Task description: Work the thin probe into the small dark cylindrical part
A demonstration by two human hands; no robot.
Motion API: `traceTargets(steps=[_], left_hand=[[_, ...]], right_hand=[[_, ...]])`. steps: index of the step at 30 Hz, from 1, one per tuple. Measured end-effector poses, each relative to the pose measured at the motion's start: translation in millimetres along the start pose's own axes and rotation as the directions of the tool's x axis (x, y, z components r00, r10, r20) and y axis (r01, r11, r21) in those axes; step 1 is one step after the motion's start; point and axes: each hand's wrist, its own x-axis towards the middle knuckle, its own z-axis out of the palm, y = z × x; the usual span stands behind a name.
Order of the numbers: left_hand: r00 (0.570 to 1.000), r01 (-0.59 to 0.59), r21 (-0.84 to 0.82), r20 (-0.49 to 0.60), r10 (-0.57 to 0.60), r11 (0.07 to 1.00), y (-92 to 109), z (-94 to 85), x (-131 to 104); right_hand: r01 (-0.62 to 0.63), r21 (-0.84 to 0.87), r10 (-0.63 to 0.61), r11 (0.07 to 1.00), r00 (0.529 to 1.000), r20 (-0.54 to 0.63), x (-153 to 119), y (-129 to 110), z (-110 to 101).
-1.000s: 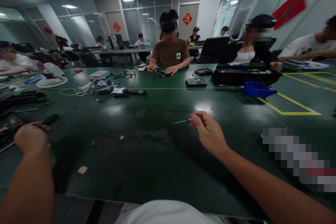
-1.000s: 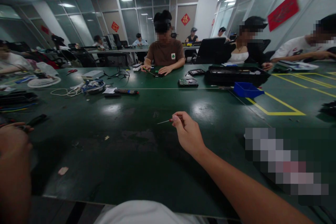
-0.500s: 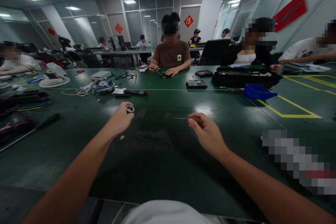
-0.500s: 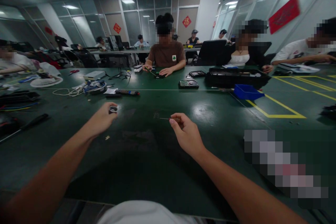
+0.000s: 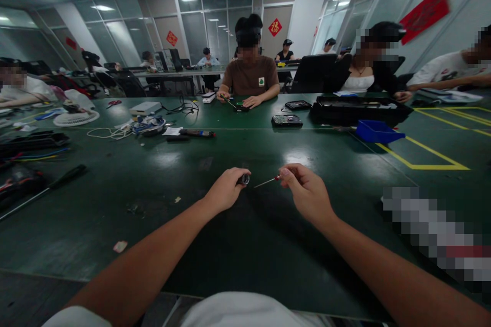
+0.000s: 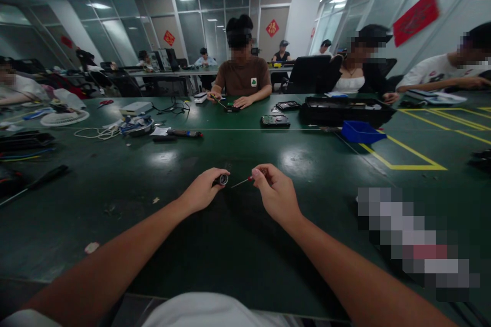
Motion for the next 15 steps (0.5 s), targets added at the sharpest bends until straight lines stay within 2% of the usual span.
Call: traceTargets(steps=[4, 7, 15], left_hand=[[0.998, -0.001, -0.031, -0.067, -0.001, 1.000, -6.5, -3.1, 1.2], [0.994, -0.034, -0.043, -0.101, 0.029, 0.998, -6.5, -3.8, 1.6], [0.994, -0.091, -0.045, -0.068, 0.088, 0.995, -3.8, -0.3, -1.3]], right_hand=[[0.005, 0.113, -0.003, 0.994, 1.000, -0.019, 1.3, 2.8, 1.0], [-0.005, 0.160, 0.003, 0.987, 1.000, 0.011, 1.2, 3.0, 2.0], [-0.014, 0.139, 0.004, 0.990, 0.997, 0.071, 0.3, 1.8, 3.3]])
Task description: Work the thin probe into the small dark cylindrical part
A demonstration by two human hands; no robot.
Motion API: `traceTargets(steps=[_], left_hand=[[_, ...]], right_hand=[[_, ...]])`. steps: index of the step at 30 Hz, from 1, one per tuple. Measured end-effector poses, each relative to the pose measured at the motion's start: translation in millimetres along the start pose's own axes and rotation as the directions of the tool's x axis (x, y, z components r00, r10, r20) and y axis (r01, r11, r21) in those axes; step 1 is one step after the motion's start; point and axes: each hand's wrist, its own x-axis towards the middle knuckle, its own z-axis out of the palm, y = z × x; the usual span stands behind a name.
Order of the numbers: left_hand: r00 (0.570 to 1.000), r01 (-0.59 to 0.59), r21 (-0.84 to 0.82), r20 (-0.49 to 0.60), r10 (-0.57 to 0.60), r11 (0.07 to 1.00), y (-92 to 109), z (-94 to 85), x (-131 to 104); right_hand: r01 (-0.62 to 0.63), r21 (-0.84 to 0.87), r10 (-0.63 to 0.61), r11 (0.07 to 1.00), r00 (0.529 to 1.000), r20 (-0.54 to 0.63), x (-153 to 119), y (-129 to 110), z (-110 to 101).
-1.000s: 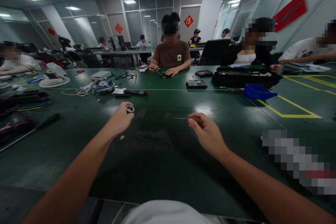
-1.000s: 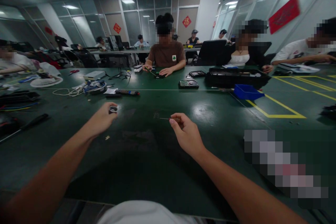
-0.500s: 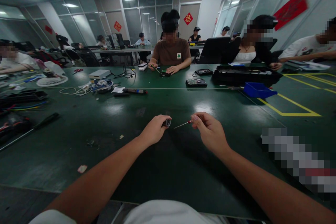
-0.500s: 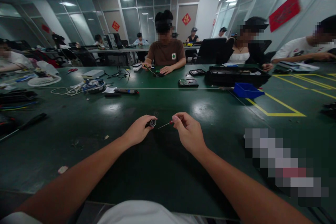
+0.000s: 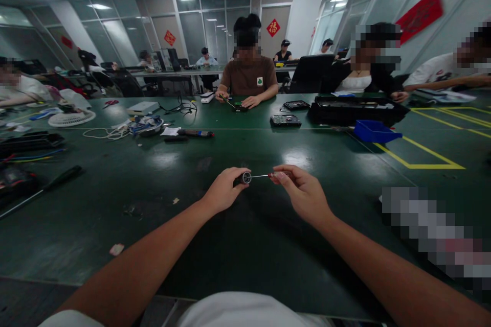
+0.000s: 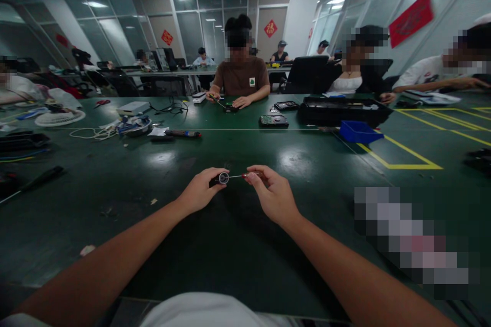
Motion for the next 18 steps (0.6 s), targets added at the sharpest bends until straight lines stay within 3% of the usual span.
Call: traceTargets(steps=[18], left_hand=[[1.000, -0.022, -0.003, -0.006, 0.022, 1.000, -0.3, -1.3, 0.8]], right_hand=[[-0.003, -0.154, -0.006, 0.988, 0.998, -0.057, 0.3, -0.3, -3.8]])
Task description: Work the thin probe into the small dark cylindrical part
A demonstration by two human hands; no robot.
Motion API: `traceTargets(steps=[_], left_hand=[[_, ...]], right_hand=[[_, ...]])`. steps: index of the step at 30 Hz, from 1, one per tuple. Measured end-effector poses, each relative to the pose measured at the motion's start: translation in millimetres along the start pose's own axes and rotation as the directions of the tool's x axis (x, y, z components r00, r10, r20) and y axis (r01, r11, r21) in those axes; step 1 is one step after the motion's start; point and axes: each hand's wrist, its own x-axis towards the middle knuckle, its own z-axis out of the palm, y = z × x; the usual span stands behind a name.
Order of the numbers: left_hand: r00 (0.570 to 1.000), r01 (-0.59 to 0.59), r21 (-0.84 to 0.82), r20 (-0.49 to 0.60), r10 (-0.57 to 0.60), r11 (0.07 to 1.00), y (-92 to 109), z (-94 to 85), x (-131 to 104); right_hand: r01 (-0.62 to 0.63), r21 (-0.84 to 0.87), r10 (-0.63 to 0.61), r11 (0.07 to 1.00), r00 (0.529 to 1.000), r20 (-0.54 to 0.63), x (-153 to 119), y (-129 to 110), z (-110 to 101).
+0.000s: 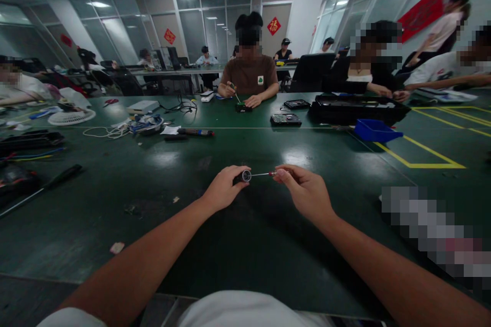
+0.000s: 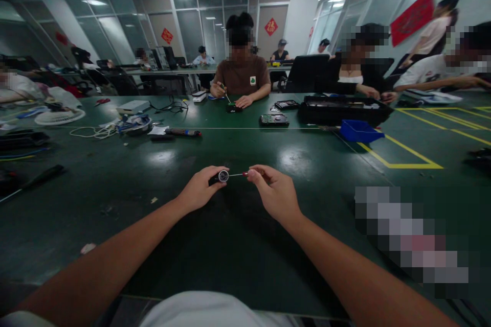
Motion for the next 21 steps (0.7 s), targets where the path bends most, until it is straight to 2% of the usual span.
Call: traceTargets(steps=[6, 12, 18, 21], left_hand=[[1.000, -0.028, 0.024, 0.014, 0.028, 0.999, -0.7, 0.4, -0.8], [1.000, -0.002, 0.090, 0.031, -0.001, 0.996, 5.7, -3.4, -1.6], [0.999, -0.024, 0.110, 0.039, 0.020, 0.994, 4.9, -3.5, -2.1], [0.999, -0.027, 0.114, 0.032, 0.024, 0.993, 1.4, -2.9, -2.6]], right_hand=[[-0.045, -0.003, 0.045, 0.999, 0.999, -0.016, 0.8, -0.3, -1.2], [-0.018, -0.212, 0.013, 0.977, 1.000, -0.025, 0.0, -10.0, -5.7], [0.082, -0.091, -0.075, 0.992, 0.994, 0.083, -0.5, -2.2, -1.8], [0.058, -0.093, -0.045, 0.994, 0.990, 0.135, -0.7, -1.4, -1.6]])
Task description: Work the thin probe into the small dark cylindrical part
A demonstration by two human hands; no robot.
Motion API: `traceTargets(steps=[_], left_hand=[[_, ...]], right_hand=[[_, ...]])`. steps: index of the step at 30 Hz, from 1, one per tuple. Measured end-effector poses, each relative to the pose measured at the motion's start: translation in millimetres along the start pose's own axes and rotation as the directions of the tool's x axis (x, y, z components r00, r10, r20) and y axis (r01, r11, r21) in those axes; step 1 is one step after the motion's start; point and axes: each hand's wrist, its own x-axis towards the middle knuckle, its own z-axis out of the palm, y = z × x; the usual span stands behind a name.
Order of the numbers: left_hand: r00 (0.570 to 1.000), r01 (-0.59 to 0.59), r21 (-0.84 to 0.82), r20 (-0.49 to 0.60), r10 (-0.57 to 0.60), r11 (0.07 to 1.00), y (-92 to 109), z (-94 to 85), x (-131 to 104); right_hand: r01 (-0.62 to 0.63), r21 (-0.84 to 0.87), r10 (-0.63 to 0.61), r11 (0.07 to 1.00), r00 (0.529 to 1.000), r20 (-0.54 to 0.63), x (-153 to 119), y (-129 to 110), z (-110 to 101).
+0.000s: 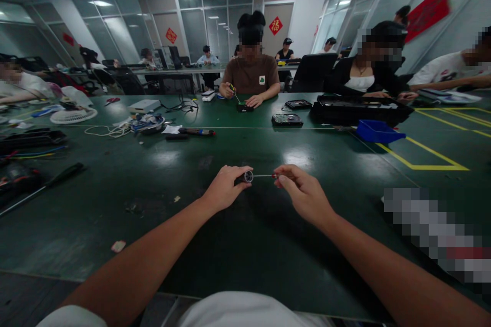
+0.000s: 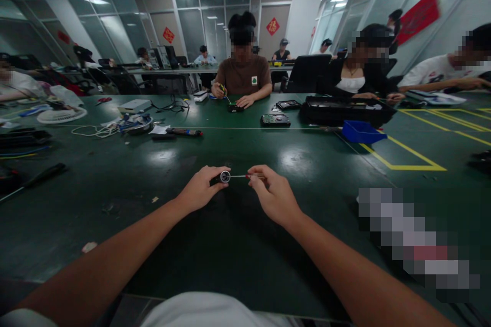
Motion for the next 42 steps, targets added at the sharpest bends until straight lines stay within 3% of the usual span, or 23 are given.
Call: traceTargets(steps=[4, 13, 19, 21, 25, 29, 31, 35, 38, 42], left_hand=[[1.000, -0.006, 0.020, 0.023, 0.006, 1.000, 0.9, 0.5, -0.1], [0.998, 0.005, 0.042, 0.067, -0.008, 0.999, 7.5, 0.7, 2.1], [0.999, 0.008, 0.052, 0.035, -0.009, 0.999, 5.7, 0.8, 1.4], [1.000, 0.019, 0.032, 0.013, -0.020, 0.999, 6.2, 0.6, 0.9], [0.999, -0.037, -0.012, 0.015, 0.037, 0.999, 9.2, -1.1, 0.4], [0.997, -0.067, 0.013, 0.036, 0.067, 0.998, 11.4, -2.4, 0.4], [0.997, -0.064, 0.021, 0.040, 0.063, 0.998, 11.6, -2.4, 0.5], [0.998, -0.050, 0.030, 0.040, 0.049, 0.998, 11.7, -2.2, 0.9], [0.999, -0.035, 0.037, 0.036, 0.034, 0.999, 12.3, -1.9, 1.2], [0.999, -0.018, 0.038, 0.031, 0.016, 0.999, 13.0, -1.2, 1.2]], right_hand=[[-0.077, -0.050, 0.077, 0.996, 0.997, -0.004, 0.7, 1.2, 0.0], [-0.040, 0.070, 0.038, 0.997, 0.999, 0.025, -3.5, 2.9, 1.7], [-0.080, 0.247, 0.106, 0.966, 0.990, -0.095, 1.7, 6.8, 8.1], [-0.120, 0.360, 0.165, 0.925, 0.982, -0.097, 4.9, 9.8, 10.8], [-0.234, 0.617, 0.325, 0.752, 0.945, -0.037, 9.4, 15.1, 12.0], [-0.339, 0.666, 0.368, 0.665, 0.924, 0.103, 11.0, 17.7, 9.7], [-0.305, 0.670, 0.377, 0.677, 0.925, 0.041, 11.1, 17.7, 9.7], [-0.191, 0.564, 0.308, 0.803, 0.944, -0.119, 9.4, 15.3, 11.5], [-0.120, 0.458, 0.216, 0.881, 0.963, -0.162, 7.2, 12.9, 11.9], [-0.062, 0.394, 0.141, 0.917, 0.974, -0.175, 5.1, 10.4, 11.5]])
